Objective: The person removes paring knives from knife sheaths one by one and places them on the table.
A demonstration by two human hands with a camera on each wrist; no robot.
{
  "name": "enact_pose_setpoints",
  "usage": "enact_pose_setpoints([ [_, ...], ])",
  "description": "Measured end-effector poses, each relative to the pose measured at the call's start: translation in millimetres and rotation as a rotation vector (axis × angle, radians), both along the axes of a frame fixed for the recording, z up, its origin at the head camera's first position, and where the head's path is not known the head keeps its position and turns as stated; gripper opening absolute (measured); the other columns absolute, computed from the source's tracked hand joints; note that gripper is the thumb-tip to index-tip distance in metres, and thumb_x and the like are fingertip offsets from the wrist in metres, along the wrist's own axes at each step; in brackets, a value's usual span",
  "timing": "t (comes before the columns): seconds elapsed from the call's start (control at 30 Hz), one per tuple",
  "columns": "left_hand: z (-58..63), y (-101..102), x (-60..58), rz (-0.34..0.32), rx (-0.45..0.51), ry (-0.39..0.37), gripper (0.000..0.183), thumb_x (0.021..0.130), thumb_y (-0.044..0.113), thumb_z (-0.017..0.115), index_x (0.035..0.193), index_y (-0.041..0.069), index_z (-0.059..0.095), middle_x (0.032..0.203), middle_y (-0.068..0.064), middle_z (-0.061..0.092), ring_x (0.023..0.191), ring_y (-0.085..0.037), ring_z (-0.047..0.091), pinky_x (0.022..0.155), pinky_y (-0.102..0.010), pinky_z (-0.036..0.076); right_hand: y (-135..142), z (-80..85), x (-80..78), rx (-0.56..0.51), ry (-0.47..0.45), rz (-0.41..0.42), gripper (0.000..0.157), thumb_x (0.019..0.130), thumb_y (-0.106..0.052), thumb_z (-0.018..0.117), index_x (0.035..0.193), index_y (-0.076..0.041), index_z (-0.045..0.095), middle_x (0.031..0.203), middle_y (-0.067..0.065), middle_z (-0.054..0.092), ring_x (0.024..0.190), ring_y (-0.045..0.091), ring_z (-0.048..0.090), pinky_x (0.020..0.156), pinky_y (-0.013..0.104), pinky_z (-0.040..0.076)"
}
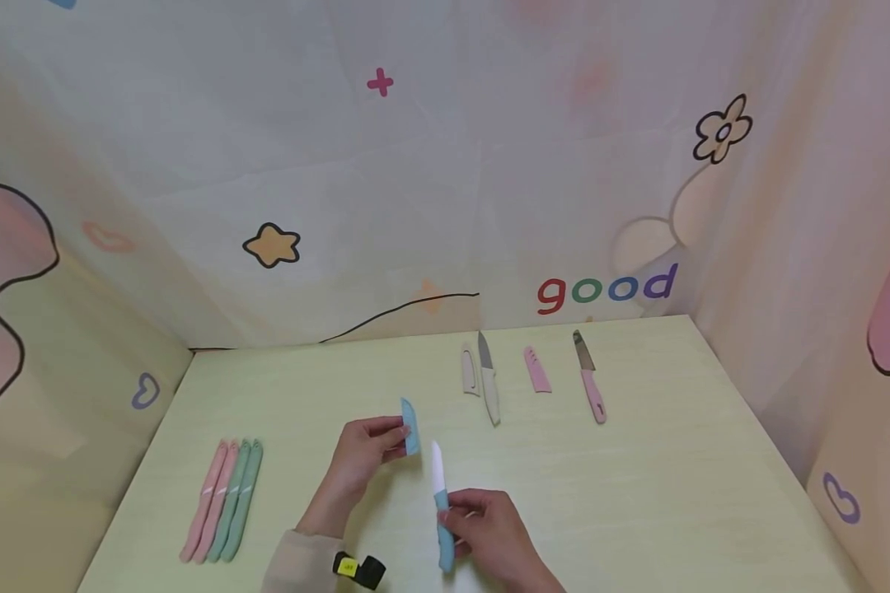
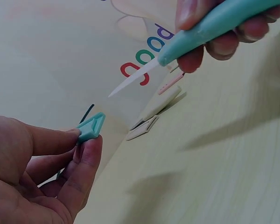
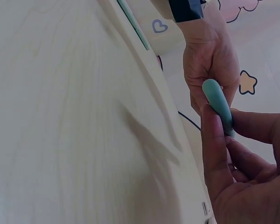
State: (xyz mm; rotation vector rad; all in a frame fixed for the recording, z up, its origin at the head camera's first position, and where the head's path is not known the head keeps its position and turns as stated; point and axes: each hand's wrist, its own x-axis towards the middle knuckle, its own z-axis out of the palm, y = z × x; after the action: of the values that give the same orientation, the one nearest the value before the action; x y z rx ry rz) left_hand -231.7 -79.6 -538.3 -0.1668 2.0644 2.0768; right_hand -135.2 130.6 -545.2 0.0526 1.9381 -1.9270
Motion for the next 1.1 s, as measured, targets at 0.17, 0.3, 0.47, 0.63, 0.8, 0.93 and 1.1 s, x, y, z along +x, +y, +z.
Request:
enact_pose_setpoints([
  [0.17, -0.5, 0.0, 3.7, -0.017, -0.016, 0.002, 0.025, 0.097, 0.003, 0.07, 0.118, -0.01, 0.072, 0.103, -0.018, 0.076, 0.078, -0.014, 0.074, 0.077, -0.03, 0.065, 1.6, 2.2, -4.6, 0.012, 0.0, -0.024, 0.04, 0.097, -0.011, 0.071, 0.126, 0.015, 0.063, 0.089, 0.002, 0.068, 0.076, 0.013, 0.068, 0.068, 0.032, 0.065],
  [0.3, 0.1, 0.3, 7.6, -0.028, -0.037, 0.005, 0.026, 0.097, 0.004, 0.07, 0.119, -0.009, 0.072, 0.104, -0.018, 0.076, 0.077, -0.014, 0.074, 0.077, -0.03, 0.065, 3.4, 5.2, -9.6, 0.031, 0.007, -0.044, 0.039, 0.097, -0.01, 0.071, 0.126, 0.015, 0.064, 0.091, 0.003, 0.069, 0.075, 0.014, 0.069, 0.069, 0.033, 0.065],
  [0.47, -0.9, 1.3, 9.8, -0.03, -0.062, 0.009, 0.026, 0.097, 0.004, 0.07, 0.119, -0.009, 0.072, 0.104, -0.019, 0.076, 0.077, -0.014, 0.074, 0.076, -0.03, 0.065, 4.1, 9.9, -18.0, 0.052, 0.004, -0.074, 0.038, 0.096, -0.011, 0.071, 0.126, 0.013, 0.065, 0.092, 0.003, 0.071, 0.072, 0.014, 0.07, 0.069, 0.033, 0.065],
  [0.63, -3.6, 2.2, 8.5, -0.023, -0.07, 0.014, 0.025, 0.097, 0.004, 0.069, 0.119, -0.008, 0.073, 0.103, -0.02, 0.077, 0.076, -0.013, 0.073, 0.075, -0.028, 0.065, 3.7, 13.2, -27.6, 0.075, 0.022, -0.1, 0.038, 0.096, -0.011, 0.072, 0.125, 0.012, 0.066, 0.092, 0.004, 0.071, 0.073, 0.015, 0.071, 0.069, 0.033, 0.065],
  [0.8, -3.7, 3.3, 5.6, -0.006, -0.073, 0.03, 0.024, 0.097, 0.002, 0.069, 0.117, -0.009, 0.073, 0.102, -0.021, 0.077, 0.075, -0.012, 0.074, 0.074, -0.027, 0.065, 3.3, 17.0, -38.0, 0.103, 0.043, -0.124, 0.038, 0.097, -0.011, 0.071, 0.126, 0.012, 0.066, 0.095, 0.006, 0.072, 0.073, 0.016, 0.072, 0.069, 0.033, 0.065],
  [0.93, -3.0, 4.0, 4.2, 0.006, -0.085, 0.044, 0.024, 0.096, 0.002, 0.07, 0.117, -0.009, 0.073, 0.101, -0.022, 0.077, 0.075, -0.013, 0.074, 0.073, -0.027, 0.065, 1.7, 19.8, -47.4, 0.113, 0.064, -0.14, 0.036, 0.097, -0.01, 0.07, 0.125, 0.012, 0.067, 0.096, 0.008, 0.073, 0.072, 0.015, 0.072, 0.067, 0.032, 0.065],
  [1.1, -1.7, 4.0, 2.5, 0.029, -0.105, 0.048, 0.024, 0.096, 0.003, 0.071, 0.117, -0.009, 0.073, 0.103, -0.024, 0.076, 0.075, -0.014, 0.074, 0.073, -0.028, 0.065, -1.5, 22.5, -58.3, 0.121, 0.08, -0.164, 0.033, 0.097, -0.008, 0.07, 0.124, 0.011, 0.069, 0.096, 0.008, 0.074, 0.07, 0.015, 0.072, 0.067, 0.031, 0.065],
])
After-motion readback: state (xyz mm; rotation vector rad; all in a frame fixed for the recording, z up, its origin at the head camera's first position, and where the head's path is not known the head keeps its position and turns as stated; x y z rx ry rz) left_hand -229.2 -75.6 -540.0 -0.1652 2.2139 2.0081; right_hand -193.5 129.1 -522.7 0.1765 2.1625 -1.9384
